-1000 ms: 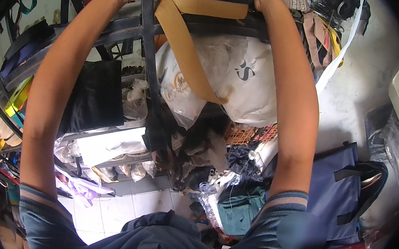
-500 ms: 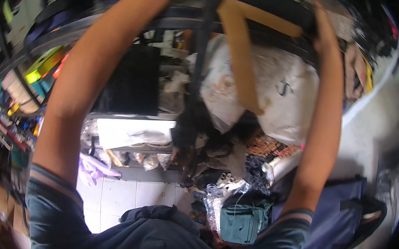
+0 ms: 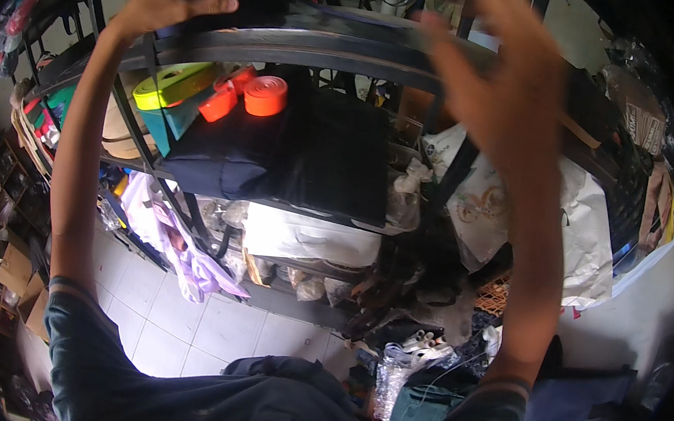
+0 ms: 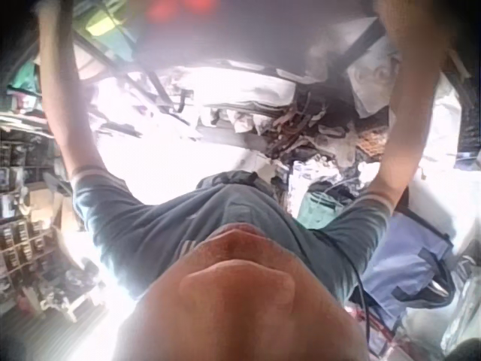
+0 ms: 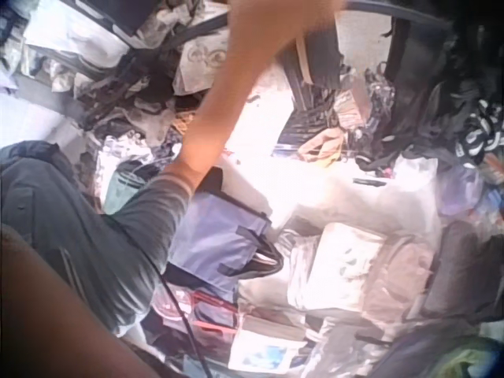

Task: The person organizes rolls of strapping or tape by taking them from a shelf, inspecting them, and then placing them back on the shelf or into a box.

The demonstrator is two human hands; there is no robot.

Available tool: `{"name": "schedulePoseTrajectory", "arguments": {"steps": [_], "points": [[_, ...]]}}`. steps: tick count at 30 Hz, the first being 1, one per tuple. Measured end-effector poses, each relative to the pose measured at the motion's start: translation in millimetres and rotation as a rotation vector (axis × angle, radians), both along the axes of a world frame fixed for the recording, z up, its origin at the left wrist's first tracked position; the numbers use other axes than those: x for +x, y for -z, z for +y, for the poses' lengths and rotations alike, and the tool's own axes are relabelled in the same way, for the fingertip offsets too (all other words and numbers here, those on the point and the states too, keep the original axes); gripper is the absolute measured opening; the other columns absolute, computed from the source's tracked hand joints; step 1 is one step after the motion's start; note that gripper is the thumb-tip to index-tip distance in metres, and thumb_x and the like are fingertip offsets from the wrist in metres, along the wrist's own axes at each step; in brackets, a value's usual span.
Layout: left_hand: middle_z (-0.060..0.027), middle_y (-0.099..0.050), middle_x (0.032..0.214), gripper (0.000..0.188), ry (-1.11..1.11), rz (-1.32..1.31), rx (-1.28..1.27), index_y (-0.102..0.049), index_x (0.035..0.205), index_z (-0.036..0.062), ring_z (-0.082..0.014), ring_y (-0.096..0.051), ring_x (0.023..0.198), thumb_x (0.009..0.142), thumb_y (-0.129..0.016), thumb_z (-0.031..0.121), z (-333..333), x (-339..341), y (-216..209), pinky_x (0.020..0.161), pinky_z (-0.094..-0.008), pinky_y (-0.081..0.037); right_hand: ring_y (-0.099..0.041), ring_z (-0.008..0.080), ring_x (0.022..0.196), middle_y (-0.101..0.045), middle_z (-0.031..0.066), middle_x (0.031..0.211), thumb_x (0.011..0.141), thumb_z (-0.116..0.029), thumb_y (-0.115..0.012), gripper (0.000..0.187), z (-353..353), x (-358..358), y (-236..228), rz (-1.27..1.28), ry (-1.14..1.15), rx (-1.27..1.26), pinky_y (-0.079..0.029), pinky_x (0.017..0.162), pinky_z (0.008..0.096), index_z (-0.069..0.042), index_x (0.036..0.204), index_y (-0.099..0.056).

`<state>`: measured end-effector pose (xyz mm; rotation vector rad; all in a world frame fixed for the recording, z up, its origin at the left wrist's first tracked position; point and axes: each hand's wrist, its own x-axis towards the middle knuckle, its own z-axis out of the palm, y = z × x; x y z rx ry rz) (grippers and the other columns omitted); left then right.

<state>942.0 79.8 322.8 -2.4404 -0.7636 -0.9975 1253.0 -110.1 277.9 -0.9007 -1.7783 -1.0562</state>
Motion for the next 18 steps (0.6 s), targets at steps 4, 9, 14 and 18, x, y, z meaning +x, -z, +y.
{"name": "schedulePoseTrajectory", "arguments": {"steps": [4, 9, 14, 18], "points": [[-0.0194, -0.066, 0.099, 0.062, 0.024, 0.177, -0.093, -0.049, 0.127, 0.0038, -0.0317, -0.063, 0.095, 0.082, -0.067, 0.041, 39.3, 0.0, 7.8, 0.084, -0.0374, -0.048, -0.059, 0.0292, 0.094, -0.06, 0.0148, 0.104, 0.083, -0.025, -0.064, 0.034, 61.0, -66.8, -9.1, -0.058, -0.123, -0.195, -0.049, 0.085, 0.0363, 0.0, 0.104, -0.056], [-0.0194, -0.065, 0.098, 0.049, 0.12, 0.205, 0.113, -0.052, 0.123, 0.0022, -0.0355, -0.062, 0.092, 0.086, -0.064, 0.032, 44.4, -6.3, -2.5, 0.083, -0.0393, -0.048, -0.052, 0.0344, 0.109, -0.052, 0.0183, 0.12, 0.076, -0.025, -0.072, 0.051, 147.3, -95.4, -35.6, -0.118, -0.095, -0.306, -0.043, 0.093, 0.0393, -0.001, 0.117, -0.052], [-0.0227, -0.063, 0.092, 0.043, 0.122, 0.142, 0.076, -0.052, 0.116, -0.0009, -0.0357, -0.063, 0.081, 0.085, -0.064, 0.026, 27.4, -30.8, -13.6, 0.071, -0.0408, -0.049, -0.055, 0.0359, 0.106, -0.056, 0.0219, 0.116, 0.073, -0.021, -0.074, 0.055, 190.1, -103.8, -42.9, -0.09, -0.21, -0.375, -0.045, 0.09, 0.0412, -0.001, 0.119, -0.051], [-0.0237, -0.061, 0.083, 0.034, 0.238, 0.034, 0.079, -0.051, 0.111, -0.0009, -0.0379, -0.061, 0.081, 0.086, -0.062, 0.018, -4.4, -49.8, -14.3, 0.07, -0.042, -0.047, -0.059, 0.0376, 0.098, -0.061, 0.023, 0.103, 0.071, -0.014, -0.074, 0.05, 174.2, -129.8, -51.7, 0.105, -0.318, -0.511, -0.047, 0.082, 0.0416, -0.001, 0.113, -0.052]]}}
